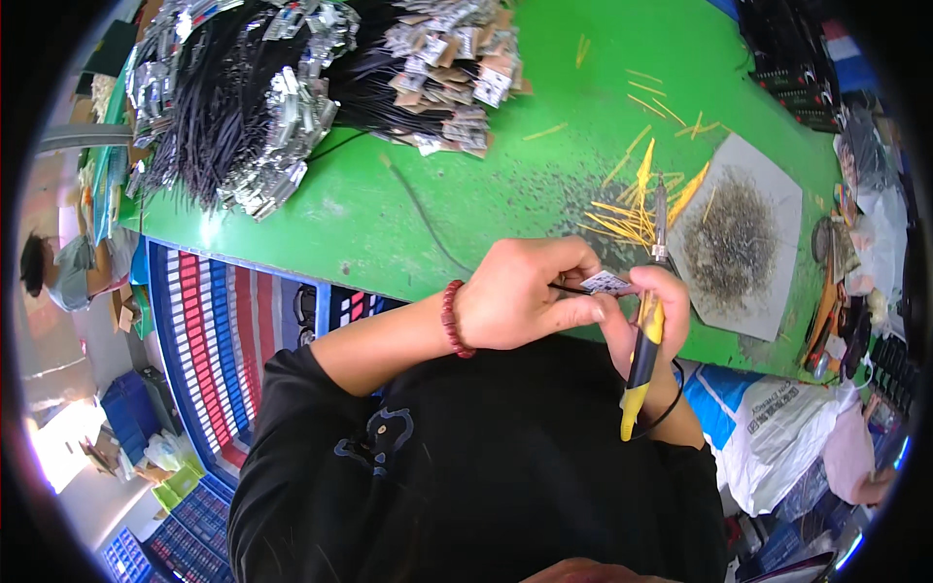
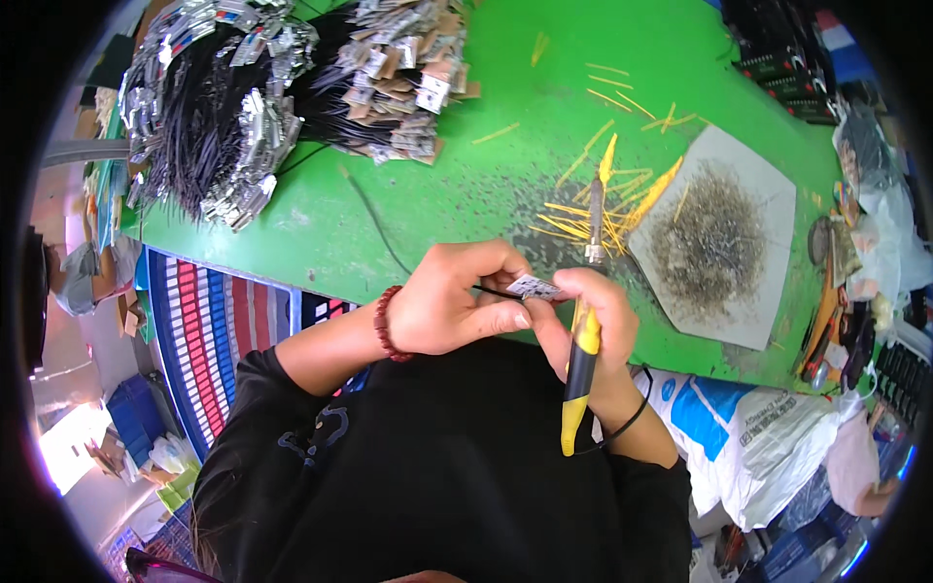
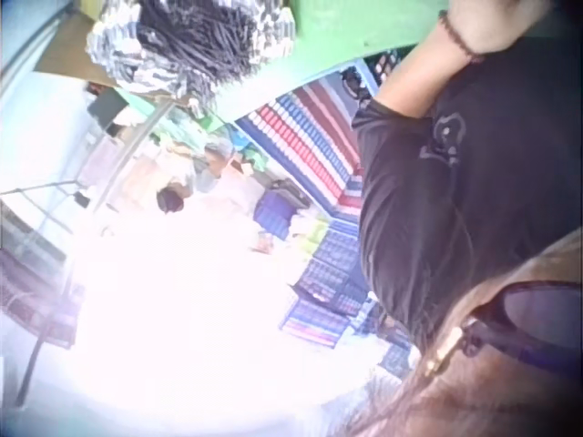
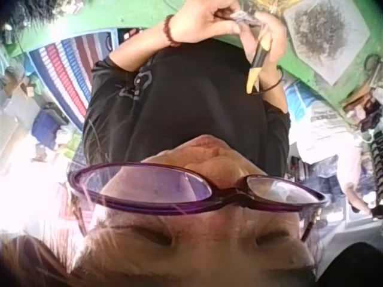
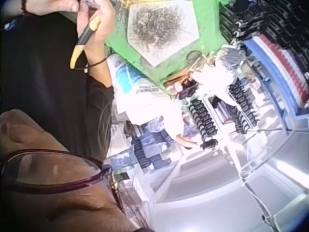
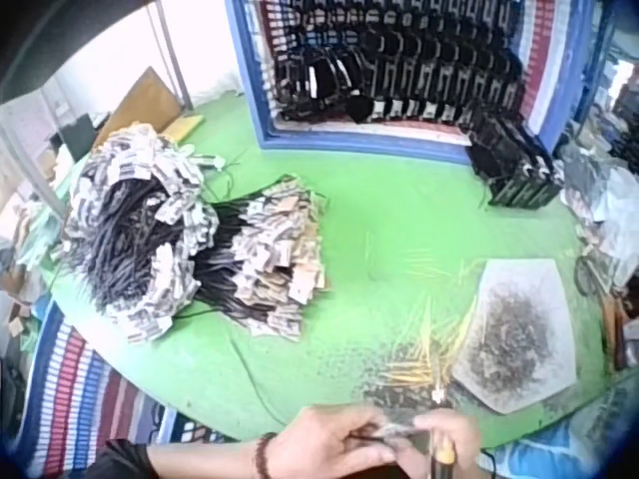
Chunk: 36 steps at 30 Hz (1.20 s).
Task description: Soldering wires onto a circuit board and installing it into a plastic toy component.
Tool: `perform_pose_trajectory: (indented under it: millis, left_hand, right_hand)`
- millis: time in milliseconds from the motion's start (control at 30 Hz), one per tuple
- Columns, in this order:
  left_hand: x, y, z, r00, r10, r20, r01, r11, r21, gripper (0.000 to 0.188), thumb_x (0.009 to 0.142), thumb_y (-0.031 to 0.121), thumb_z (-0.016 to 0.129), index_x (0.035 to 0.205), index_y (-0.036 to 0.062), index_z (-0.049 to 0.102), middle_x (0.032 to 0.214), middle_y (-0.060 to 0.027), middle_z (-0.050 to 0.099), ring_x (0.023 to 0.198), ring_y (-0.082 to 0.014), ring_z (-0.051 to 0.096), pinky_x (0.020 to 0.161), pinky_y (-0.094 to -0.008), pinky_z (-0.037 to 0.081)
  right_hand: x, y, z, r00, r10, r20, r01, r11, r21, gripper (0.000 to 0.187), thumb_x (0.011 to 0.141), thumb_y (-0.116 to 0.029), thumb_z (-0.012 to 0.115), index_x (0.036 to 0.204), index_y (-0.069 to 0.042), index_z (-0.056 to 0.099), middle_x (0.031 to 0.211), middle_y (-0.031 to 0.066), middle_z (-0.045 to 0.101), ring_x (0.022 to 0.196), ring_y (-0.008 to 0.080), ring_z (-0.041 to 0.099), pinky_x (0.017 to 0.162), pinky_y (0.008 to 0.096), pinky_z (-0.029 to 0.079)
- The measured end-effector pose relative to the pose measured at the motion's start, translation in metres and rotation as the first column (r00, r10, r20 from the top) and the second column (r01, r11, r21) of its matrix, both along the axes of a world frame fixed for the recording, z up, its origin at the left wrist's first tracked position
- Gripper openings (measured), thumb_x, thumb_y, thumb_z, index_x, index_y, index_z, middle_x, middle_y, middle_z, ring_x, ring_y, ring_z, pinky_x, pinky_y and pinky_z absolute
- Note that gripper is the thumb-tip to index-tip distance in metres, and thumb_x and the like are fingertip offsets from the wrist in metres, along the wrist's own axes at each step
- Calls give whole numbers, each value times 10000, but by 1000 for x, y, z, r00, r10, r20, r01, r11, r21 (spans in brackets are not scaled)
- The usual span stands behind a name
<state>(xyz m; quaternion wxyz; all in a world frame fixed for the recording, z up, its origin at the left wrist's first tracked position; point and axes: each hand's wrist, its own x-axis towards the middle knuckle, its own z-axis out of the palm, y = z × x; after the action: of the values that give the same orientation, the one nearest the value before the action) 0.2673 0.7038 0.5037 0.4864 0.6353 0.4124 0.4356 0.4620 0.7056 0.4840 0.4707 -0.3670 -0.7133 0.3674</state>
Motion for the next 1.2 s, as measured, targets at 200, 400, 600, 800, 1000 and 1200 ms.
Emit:
perform_pose_trajectory:
  millis: [200,400,600,800,1000,1200]
  left_hand:
    - [12,-8,-4,922,-31,-387,72,993,91,134,800,155,694,849,48,630,762,-121,603,719,-333,609,617,-424,492]
    - [7,-12,1,913,43,-406,11,992,128,128,775,32,716,898,40,680,805,-109,661,729,-279,645,642,-365,520]
    - [-52,-13,-19,651,365,-666,-62,900,432,168,711,22,732,862,84,689,837,-62,640,781,-249,635,663,-346,525]
    - [-85,-12,-18,514,417,-750,-134,902,410,177,708,22,719,875,75,695,876,-72,643,805,-276,600,719,-378,503]
    - [-61,28,4,637,425,-643,-155,888,433,178,707,3,710,879,27,666,896,-114,632,806,-273,617,729,-360,500]
    - [-2,114,-29,358,438,-825,-218,898,382,168,829,224,669,848,58,655,923,-137,654,810,-343,652,679,-421,533]
  right_hand:
    - [27,-8,-12,995,52,-80,-63,989,-137,521,805,-35,743,1230,-23,441,995,156,669,848,189,627,784,313,494]
    - [36,-1,-13,995,-93,-27,85,973,-213,317,829,-23,714,1116,-31,579,782,53,642,686,93,596,626,243,490]
    - [16,4,-29,986,-100,133,124,974,-189,316,791,25,706,1078,-77,620,715,64,622,607,142,608,571,272,476]
    - [10,13,-38,925,-151,348,116,986,119,346,749,-14,728,1062,-128,638,635,71,544,546,266,551,499,374,431]
    - [19,13,-33,949,-219,226,181,967,178,236,822,-109,715,1052,-103,662,672,64,587,548,232,568,505,334,444]
    - [67,2,-9,943,-310,-120,279,935,-220,554,948,-399,591,1291,27,510,698,12,561,623,78,505,581,227,411]
